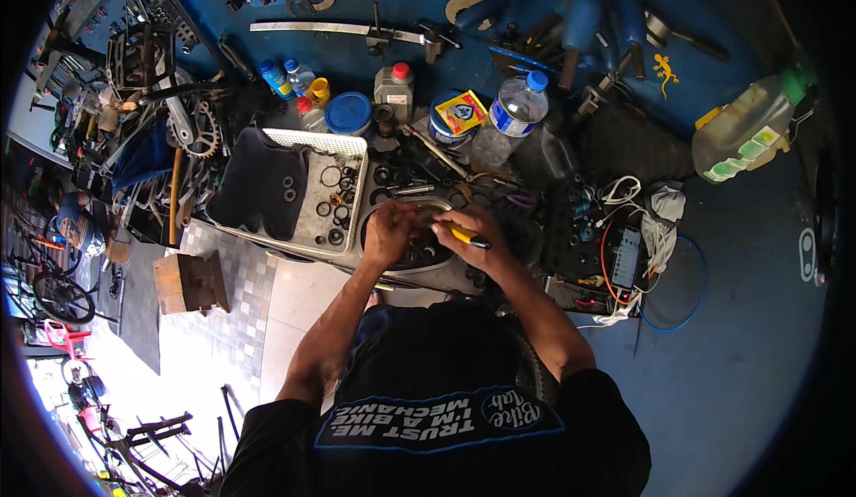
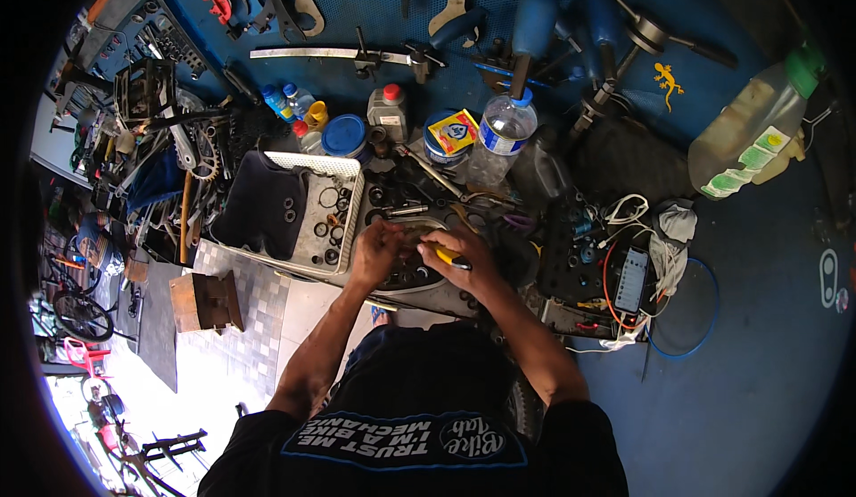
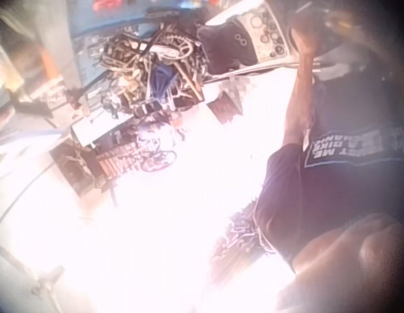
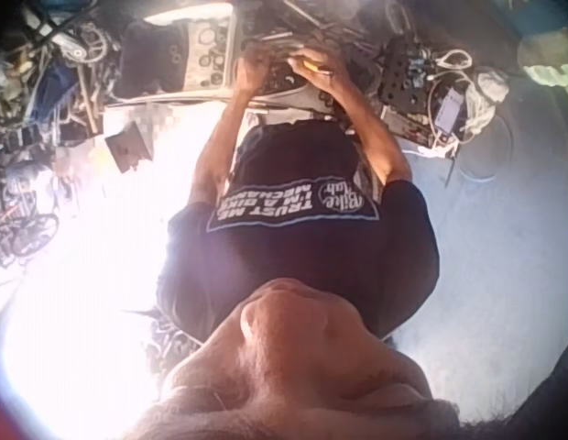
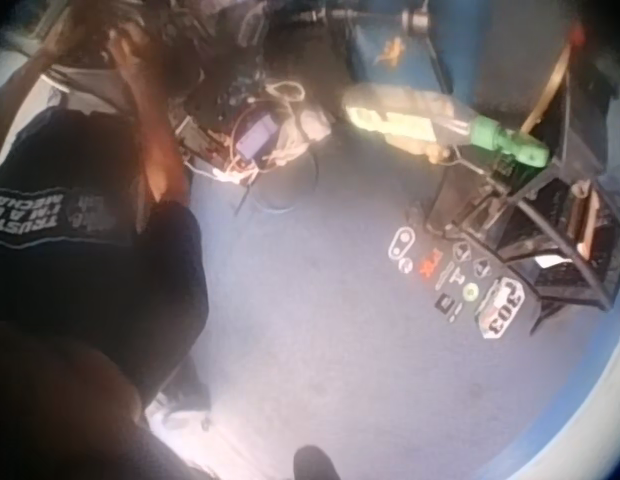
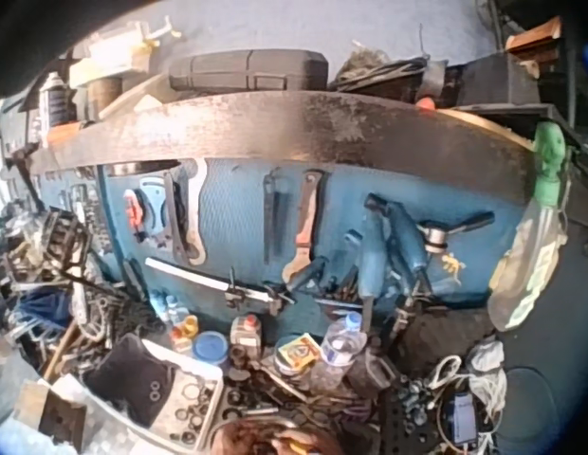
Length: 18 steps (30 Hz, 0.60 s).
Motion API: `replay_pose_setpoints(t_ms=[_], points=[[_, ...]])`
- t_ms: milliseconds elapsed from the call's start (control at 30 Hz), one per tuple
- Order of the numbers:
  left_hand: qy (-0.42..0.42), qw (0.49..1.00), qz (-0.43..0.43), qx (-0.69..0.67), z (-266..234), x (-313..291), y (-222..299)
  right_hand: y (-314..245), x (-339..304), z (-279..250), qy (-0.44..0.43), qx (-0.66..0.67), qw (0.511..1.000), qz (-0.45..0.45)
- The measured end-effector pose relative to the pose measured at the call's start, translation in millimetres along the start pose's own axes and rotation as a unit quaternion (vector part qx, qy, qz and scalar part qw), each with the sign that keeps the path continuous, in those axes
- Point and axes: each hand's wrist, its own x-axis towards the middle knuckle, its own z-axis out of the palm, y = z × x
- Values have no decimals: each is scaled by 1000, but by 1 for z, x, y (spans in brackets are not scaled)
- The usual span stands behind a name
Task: The person scrubs small mechanical parts in a metal sink using a yellow-handled brush. They repeatedly scrub, rinse, and reposition the parts under running water, handling them one at a time.
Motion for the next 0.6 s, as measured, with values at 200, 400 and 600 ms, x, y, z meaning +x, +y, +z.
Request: replay_pose_setpoints(t_ms=[200, 400, 600], points=[[-22, 999, -28, 20, -9, -1, 1, -12, -3, -13, -32, 17, 997, -68], [-59, 997, -36, 17, -12, -2, 0, 1, -1, -13, -46, 19, 994, -94], [-89, 990, -59, -87, -11, 1, -18, 35, 5, -5, -4, -60, 992, -108]])
